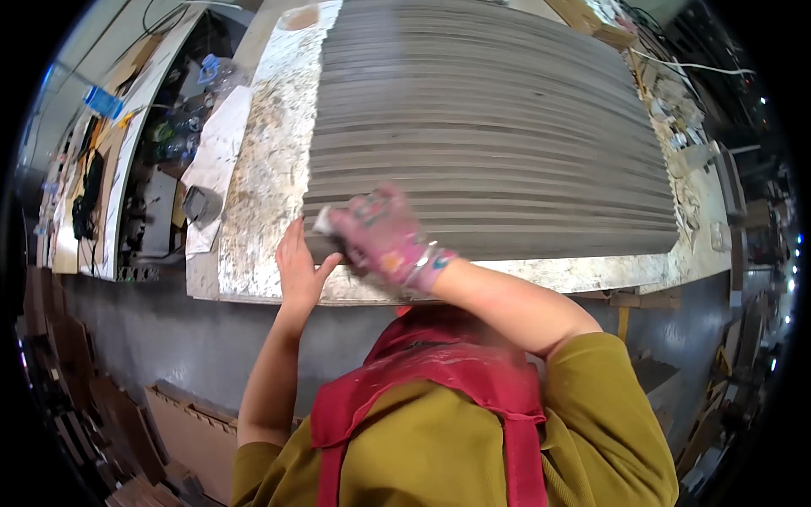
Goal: The person cleans a slatted wooden panel using a small white sponge to wipe between the grooves, then pours liquid from a plastic bottle onto a cloth and continues wiping the surface.
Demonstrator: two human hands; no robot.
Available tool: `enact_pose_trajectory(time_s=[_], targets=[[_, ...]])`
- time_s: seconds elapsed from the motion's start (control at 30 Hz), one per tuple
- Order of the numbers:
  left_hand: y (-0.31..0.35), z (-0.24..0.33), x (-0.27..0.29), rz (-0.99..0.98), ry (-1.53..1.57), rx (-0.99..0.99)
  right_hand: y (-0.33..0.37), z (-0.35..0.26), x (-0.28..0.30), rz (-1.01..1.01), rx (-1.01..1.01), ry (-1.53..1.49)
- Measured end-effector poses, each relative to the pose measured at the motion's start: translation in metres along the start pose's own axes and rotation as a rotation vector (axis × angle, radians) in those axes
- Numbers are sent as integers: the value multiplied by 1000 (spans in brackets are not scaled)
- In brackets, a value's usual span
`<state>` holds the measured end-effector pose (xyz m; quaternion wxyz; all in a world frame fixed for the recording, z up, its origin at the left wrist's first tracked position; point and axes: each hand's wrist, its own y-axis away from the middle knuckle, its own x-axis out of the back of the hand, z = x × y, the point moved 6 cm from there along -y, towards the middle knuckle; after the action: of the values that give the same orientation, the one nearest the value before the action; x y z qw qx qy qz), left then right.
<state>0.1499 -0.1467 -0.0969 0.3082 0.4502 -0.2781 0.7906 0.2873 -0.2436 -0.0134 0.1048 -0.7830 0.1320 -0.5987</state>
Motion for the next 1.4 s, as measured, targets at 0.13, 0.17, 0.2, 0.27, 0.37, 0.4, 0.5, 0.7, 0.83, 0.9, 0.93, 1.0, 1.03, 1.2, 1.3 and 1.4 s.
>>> enact_pose_trajectory(time_s=[0.13,0.17,0.2,0.27,0.37,0.4,0.5,0.7,0.83,0.9,0.93,1.0,1.03,1.2,1.3,1.4], targets=[[0,3,1,20,16,-10,7,35,21,11,-127,87],[0,4,0,17,20,-21,-2,17,12,57,-68,65],[-1,2,-6,-25,-17,-30,-12,2,5,105,-6,49],[-2,-3,-15,-89,-107,-46,-28,-6,-26,-171,-62,-128],[0,1,-3,-2,-7,-54,0,42,9,189,-135,213],[1,3,2,4,12,-50,13,80,18,35,-264,71],[0,6,4,23,13,-57,73,154,68,78,-485,364],[-2,8,-4,40,7,-103,18,60,29,61,-190,151],[0,8,4,22,9,-70,52,109,37,88,-296,334],[1,8,5,37,-4,-75,81,149,78,51,-493,316],[1,9,4,43,-10,-82,88,162,86,28,-584,357],[1,8,1,56,-23,-84,75,149,82,111,-482,344],[1,7,2,61,-36,-87,55,124,70,241,-317,346],[-3,9,0,54,-15,-112,-44,25,-8,73,-82,127],[-2,8,0,60,-12,-99,-34,50,-8,-5,-193,-32],[2,4,4,70,-12,-64,49,109,37,136,-226,292]])
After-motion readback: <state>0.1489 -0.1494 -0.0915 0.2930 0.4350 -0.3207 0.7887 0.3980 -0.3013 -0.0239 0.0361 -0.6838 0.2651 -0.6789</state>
